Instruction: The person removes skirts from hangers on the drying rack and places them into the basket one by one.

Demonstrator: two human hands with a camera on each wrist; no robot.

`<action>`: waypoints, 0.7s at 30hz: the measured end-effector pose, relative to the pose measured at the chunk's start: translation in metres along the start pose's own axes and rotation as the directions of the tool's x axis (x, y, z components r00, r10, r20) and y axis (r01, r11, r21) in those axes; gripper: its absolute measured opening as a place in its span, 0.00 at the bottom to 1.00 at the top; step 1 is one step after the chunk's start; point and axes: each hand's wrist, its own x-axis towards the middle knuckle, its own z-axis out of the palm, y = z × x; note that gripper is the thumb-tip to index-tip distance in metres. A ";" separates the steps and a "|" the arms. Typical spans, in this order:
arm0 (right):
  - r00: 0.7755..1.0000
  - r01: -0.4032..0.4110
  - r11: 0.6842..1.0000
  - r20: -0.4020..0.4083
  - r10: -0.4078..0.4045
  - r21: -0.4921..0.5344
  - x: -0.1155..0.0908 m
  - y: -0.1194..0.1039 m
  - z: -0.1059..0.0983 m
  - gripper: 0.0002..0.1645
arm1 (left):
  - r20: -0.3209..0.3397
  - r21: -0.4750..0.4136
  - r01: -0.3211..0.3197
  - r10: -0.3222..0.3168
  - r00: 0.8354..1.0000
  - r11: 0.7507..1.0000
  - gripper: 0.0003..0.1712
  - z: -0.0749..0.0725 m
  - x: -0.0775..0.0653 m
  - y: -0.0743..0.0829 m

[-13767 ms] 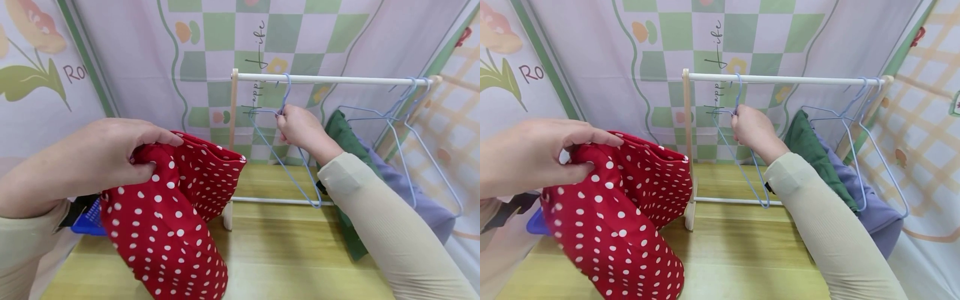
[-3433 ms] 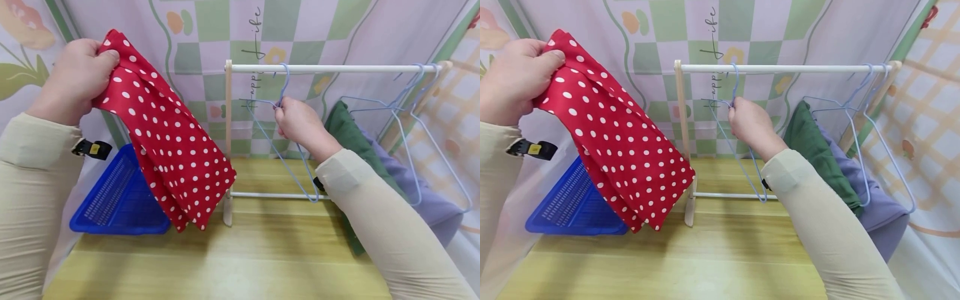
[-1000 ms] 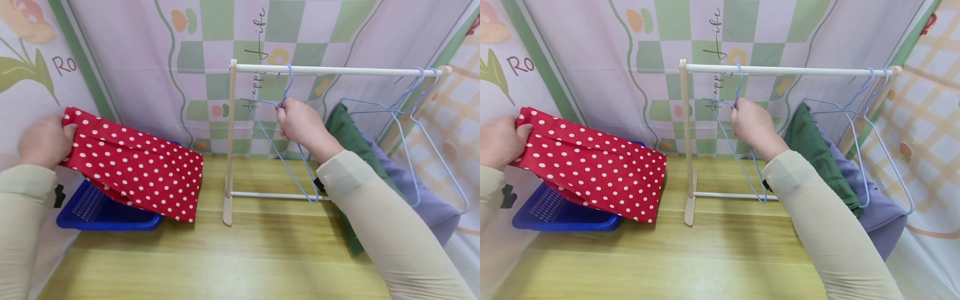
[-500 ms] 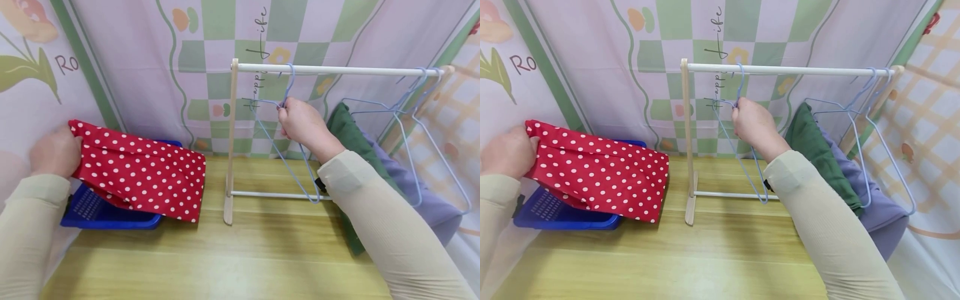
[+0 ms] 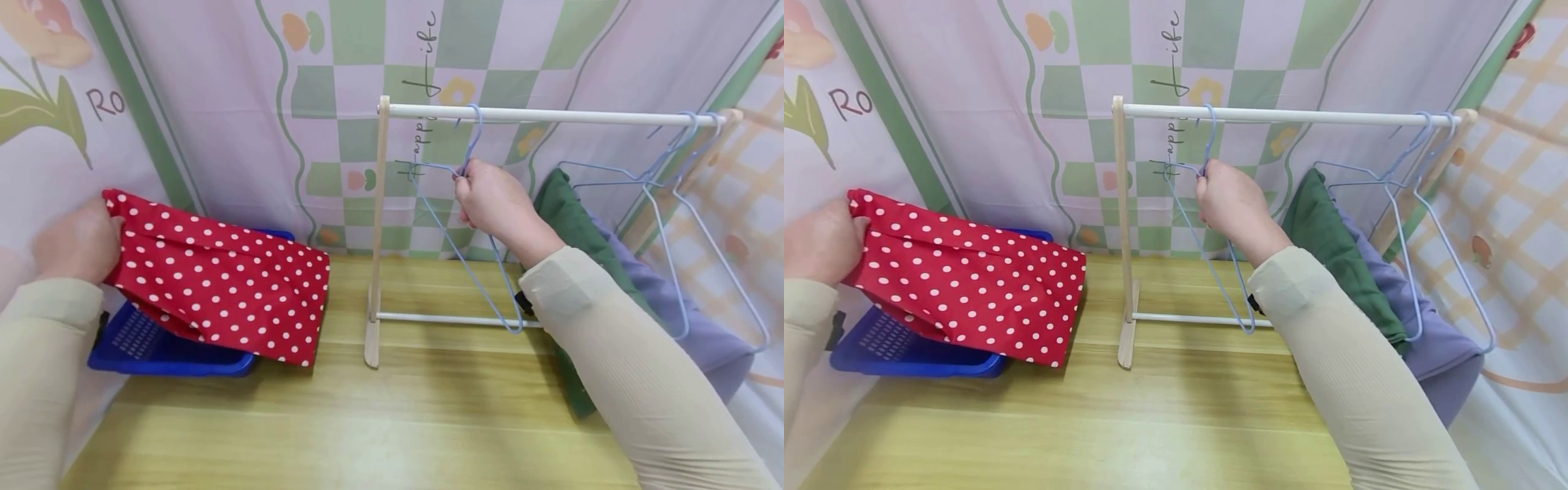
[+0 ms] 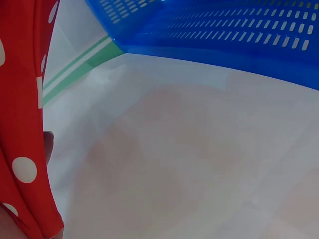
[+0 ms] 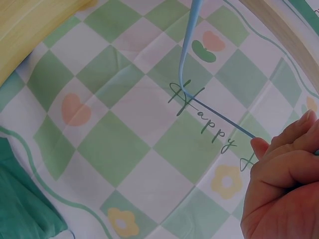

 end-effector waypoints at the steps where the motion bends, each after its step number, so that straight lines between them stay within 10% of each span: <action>1: 1.000 0.001 1.000 0.000 -0.001 0.001 0.000 0.000 0.000 0.23 | 0.001 0.004 0.000 0.000 1.000 1.000 0.25 -0.001 0.001 -0.001; 21: 1.000 0.005 1.000 -0.006 -0.005 -0.002 0.000 0.002 0.000 0.23 | -0.033 0.006 0.039 -0.039 0.999 0.999 0.29 -0.031 0.001 -0.003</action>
